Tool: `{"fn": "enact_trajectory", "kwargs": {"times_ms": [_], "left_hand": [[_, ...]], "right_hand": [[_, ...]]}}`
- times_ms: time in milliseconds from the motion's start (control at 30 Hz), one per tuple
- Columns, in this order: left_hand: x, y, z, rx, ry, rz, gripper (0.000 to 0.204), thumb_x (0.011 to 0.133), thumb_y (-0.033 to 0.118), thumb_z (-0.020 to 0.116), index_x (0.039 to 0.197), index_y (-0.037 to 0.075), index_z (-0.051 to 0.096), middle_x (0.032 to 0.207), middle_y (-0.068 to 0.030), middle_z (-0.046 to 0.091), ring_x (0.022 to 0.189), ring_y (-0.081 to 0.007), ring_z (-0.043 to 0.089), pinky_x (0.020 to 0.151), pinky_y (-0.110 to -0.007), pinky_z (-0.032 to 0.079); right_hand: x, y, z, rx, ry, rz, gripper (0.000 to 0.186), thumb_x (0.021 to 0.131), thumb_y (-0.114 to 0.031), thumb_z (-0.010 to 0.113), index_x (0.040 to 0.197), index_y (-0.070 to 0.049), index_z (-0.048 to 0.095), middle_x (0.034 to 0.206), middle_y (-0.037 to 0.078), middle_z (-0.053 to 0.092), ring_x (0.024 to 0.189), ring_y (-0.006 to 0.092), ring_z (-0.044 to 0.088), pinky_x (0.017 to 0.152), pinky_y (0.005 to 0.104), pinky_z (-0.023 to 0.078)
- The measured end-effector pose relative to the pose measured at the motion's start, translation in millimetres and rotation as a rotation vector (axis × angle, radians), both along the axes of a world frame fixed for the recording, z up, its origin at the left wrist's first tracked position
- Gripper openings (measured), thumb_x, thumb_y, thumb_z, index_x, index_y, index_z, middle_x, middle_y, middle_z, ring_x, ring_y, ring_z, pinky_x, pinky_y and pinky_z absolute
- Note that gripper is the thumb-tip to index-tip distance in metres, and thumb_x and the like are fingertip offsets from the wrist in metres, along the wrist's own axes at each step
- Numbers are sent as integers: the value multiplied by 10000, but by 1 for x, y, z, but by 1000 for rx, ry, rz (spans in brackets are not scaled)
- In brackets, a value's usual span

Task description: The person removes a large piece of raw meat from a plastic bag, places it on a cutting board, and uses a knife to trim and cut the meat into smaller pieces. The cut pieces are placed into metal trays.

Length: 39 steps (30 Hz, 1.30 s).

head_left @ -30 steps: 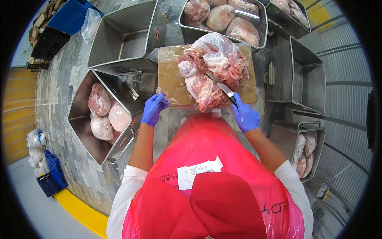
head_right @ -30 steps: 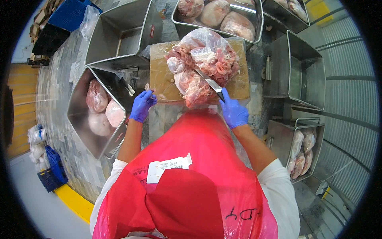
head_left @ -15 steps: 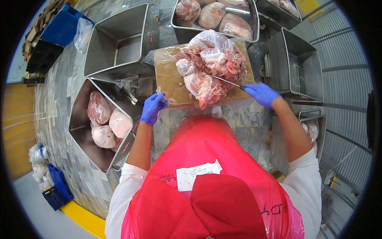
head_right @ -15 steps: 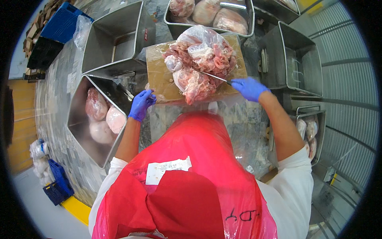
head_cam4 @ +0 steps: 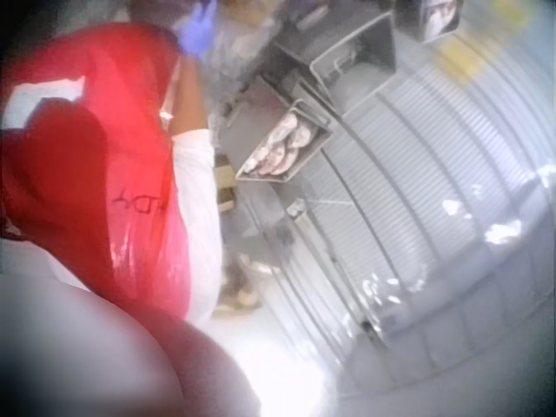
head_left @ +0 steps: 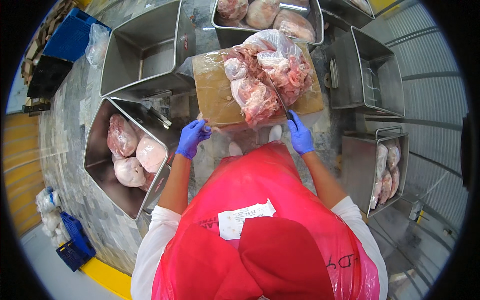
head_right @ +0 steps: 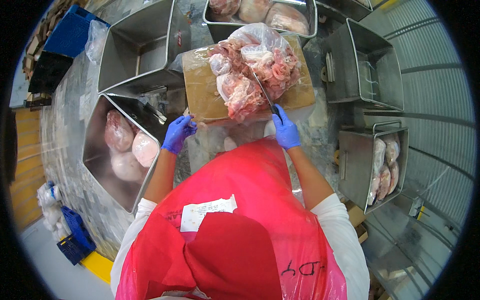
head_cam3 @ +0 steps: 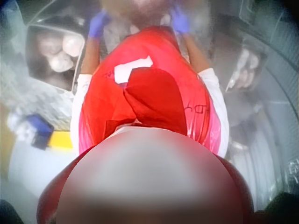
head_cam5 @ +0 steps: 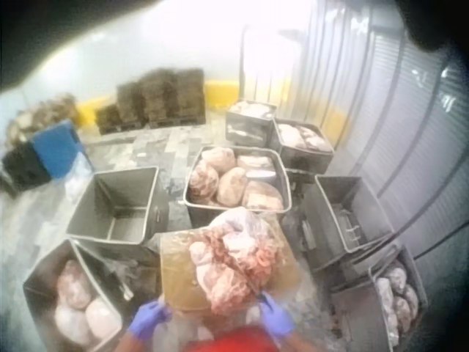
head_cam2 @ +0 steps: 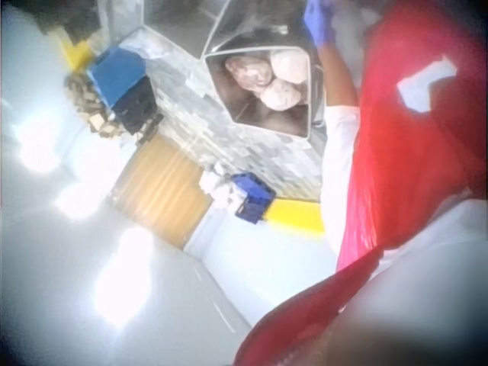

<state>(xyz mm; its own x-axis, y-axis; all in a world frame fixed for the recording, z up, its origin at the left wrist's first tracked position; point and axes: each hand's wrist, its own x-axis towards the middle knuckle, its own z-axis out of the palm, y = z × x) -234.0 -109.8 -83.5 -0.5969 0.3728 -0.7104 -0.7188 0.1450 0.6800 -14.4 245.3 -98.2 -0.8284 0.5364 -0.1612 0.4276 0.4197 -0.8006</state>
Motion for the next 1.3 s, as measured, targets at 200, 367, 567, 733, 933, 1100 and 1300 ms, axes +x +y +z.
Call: {"fn": "enact_trajectory", "kwargs": {"times_ms": [200, 367, 567, 733, 933, 1100, 1300], "left_hand": [[-5, 3, 25, 326, -60, 111, 366, 1079, 245, 538, 1367, 23, 581, 1038, -104, 722, 970, -206, 718, 866, -342, 605], [-1, 28, 58, 455, -11, 202, 372, 1086, 228, 522, 1388, 15, 566, 1065, -120, 720, 989, -223, 720, 883, -338, 605], [32, 20, 23, 66, 218, 325, 270, 1053, 228, 595, 1208, 23, 679, 1009, -85, 733, 883, -165, 716, 814, -303, 598], [142, -48, -59, -137, 188, 967, 189, 999, 233, 676, 1001, 51, 723, 891, -60, 721, 744, -150, 694, 678, -297, 584], [407, -86, -74, -400, 236, 1867, 123, 949, 159, 695, 882, 57, 710, 727, -46, 662, 603, -149, 619, 513, -309, 484], [610, -73, -33, -811, 457, 2336, 139, 943, 145, 695, 838, 54, 702, 696, -7, 628, 603, -121, 589, 558, -276, 479], [768, -86, 69, -293, -13, 1932, 873, 937, 390, 749, 1628, 231, 240, 1592, -83, 395, 1372, -306, 474, 1018, -532, 482]], "right_hand": [[11, 34, 38, 64, -280, 95, 509, 1012, -475, 572, 1461, -235, 566, 1215, 259, 687, 1107, 458, 666, 903, 480, 546], [44, 72, 65, 225, -316, 116, 428, 949, -428, 672, 1293, -173, 667, 1048, 229, 726, 982, 440, 697, 826, 502, 546], [26, 113, 60, 115, 34, 130, 349, 1008, -251, 660, 1268, -18, 674, 1088, 177, 738, 954, 272, 701, 846, 388, 544], [-46, 120, 57, 107, 27, 325, 351, 1037, -240, 642, 1281, 10, 667, 1115, 151, 741, 990, 207, 683, 877, 358, 536], [-120, 79, 76, 130, 133, 875, 319, 1035, -256, 649, 1215, 6, 679, 1019, 155, 728, 895, 221, 660, 791, 367, 514], [-159, 39, 85, 153, 240, 1163, 315, 1017, -244, 663, 1182, 25, 673, 994, 161, 731, 855, 232, 659, 767, 384, 517], [-179, 3, 104, 30, 162, 1353, 339, 1008, -264, 683, 1226, -4, 674, 1042, 183, 739, 893, 254, 689, 830, 408, 539]]}}
